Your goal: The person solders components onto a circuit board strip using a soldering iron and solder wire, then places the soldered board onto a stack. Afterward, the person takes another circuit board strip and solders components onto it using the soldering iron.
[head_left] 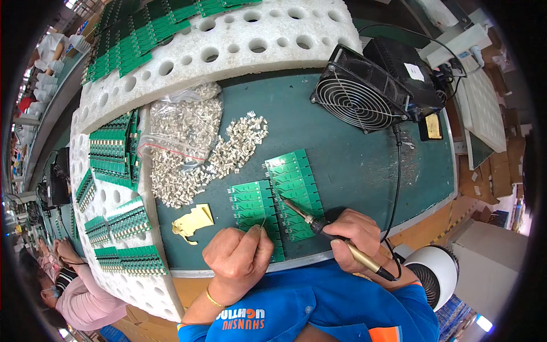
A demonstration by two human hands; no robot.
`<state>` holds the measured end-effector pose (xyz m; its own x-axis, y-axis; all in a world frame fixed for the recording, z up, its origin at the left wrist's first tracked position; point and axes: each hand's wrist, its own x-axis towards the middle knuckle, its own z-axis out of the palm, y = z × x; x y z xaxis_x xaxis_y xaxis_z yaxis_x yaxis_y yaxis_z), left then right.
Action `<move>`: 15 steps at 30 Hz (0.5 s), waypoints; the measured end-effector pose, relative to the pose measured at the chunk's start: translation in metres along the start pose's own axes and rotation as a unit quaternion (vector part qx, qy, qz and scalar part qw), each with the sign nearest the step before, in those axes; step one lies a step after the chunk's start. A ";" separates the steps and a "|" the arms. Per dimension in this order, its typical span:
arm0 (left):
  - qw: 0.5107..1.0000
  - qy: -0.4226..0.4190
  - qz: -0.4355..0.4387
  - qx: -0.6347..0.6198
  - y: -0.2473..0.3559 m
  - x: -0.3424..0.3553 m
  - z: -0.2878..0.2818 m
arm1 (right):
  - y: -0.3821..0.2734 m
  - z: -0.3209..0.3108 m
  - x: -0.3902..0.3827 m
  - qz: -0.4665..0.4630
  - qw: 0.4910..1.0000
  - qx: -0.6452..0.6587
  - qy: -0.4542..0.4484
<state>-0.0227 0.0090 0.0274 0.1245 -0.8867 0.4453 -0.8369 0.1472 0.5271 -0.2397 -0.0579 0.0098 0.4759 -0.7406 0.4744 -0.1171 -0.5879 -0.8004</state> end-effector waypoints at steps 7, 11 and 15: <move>1.000 0.013 0.005 0.016 -0.002 0.000 0.002 | 0.000 0.000 -0.001 0.005 1.000 -0.003 -0.002; 1.000 0.015 0.002 0.016 -0.003 0.001 0.004 | 0.000 0.000 0.000 0.004 1.000 0.000 -0.002; 1.000 0.015 0.004 0.014 -0.003 0.000 0.004 | 0.000 0.000 -0.001 0.005 1.000 0.000 -0.001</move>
<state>-0.0225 0.0064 0.0232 0.1332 -0.8719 0.4713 -0.8523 0.1419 0.5034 -0.2404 -0.0573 0.0099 0.4762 -0.7456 0.4662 -0.1221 -0.5810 -0.8047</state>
